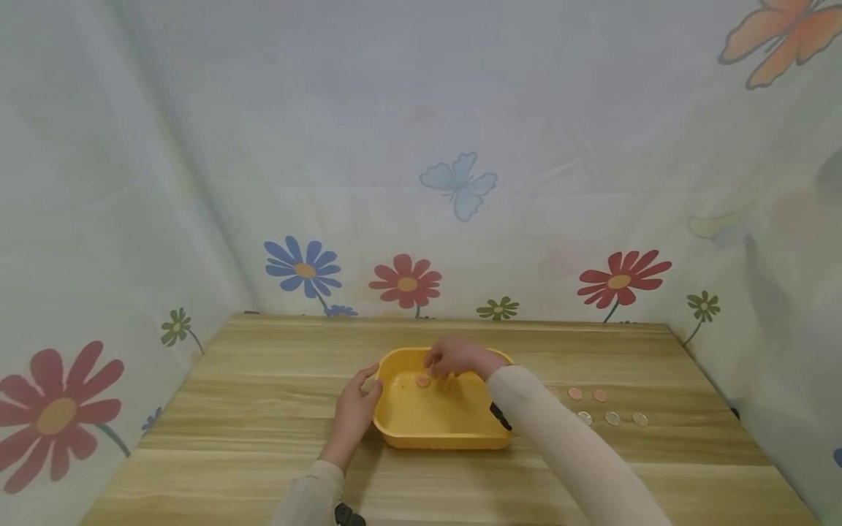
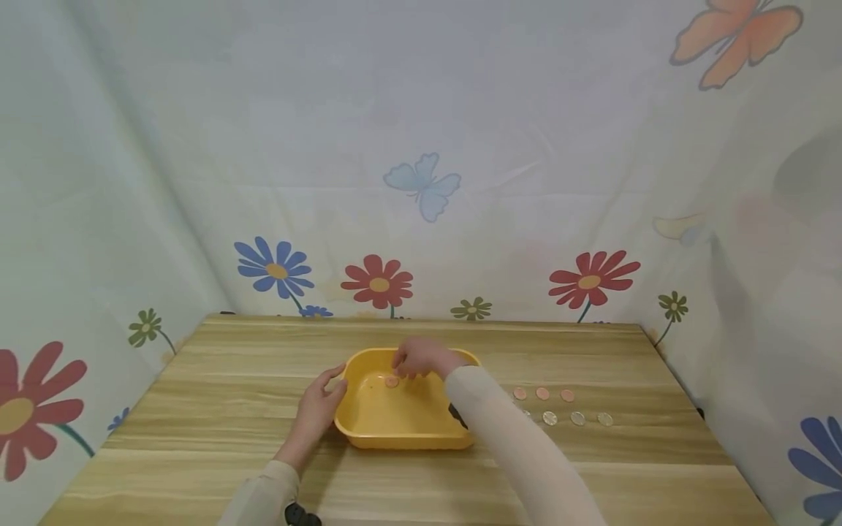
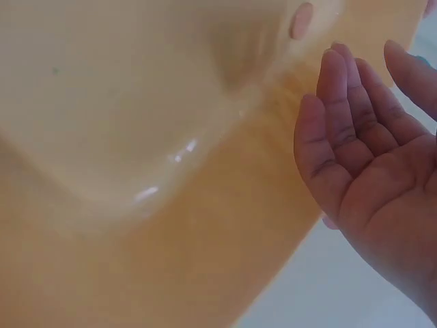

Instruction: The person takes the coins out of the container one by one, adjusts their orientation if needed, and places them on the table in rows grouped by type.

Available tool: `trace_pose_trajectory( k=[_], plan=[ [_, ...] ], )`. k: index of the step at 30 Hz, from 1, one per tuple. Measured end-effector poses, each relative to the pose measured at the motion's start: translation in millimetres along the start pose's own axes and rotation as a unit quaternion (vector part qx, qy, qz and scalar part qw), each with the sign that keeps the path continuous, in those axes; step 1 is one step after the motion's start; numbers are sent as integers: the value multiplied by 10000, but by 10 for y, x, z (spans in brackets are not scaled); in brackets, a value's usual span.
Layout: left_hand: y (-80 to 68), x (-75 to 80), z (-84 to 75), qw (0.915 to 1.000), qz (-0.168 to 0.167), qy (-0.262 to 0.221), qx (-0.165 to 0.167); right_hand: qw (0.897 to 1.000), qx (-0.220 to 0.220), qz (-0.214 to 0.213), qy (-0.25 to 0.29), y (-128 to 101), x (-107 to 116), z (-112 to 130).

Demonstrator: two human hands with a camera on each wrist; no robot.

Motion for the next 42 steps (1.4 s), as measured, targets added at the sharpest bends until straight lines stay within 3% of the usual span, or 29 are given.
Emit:
trace_pose_trajectory(
  k=[11,25,33,38,42],
  plan=[
    [-12,4,-24,10000,-49,-13,-26,9983,277,-329,-393,123,-172,-58],
    [-8,5,-26,9999,-80,7,-65,9951,730,-667,24,139,-279,11],
    [-9,5,-19,9999,-125,41,-45,9900,1009,-837,-525,169,-322,64],
    [-5,2,-30,10000,-79,-8,-47,9900,891,-832,-713,201,-330,63],
    [-17,-2,-27,10000,-52,-42,-12,9936,717,-701,-520,217,-329,31]
  ],
)
Point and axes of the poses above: each hand's wrist, its own y-axis towards the middle knuckle, its own x-axis out of the back of the hand, z = x × y, the point moved 8 cm from there along y, towards the middle knuckle, and after that the axes turned 9 degrees about -x, right-handed, at the moved point
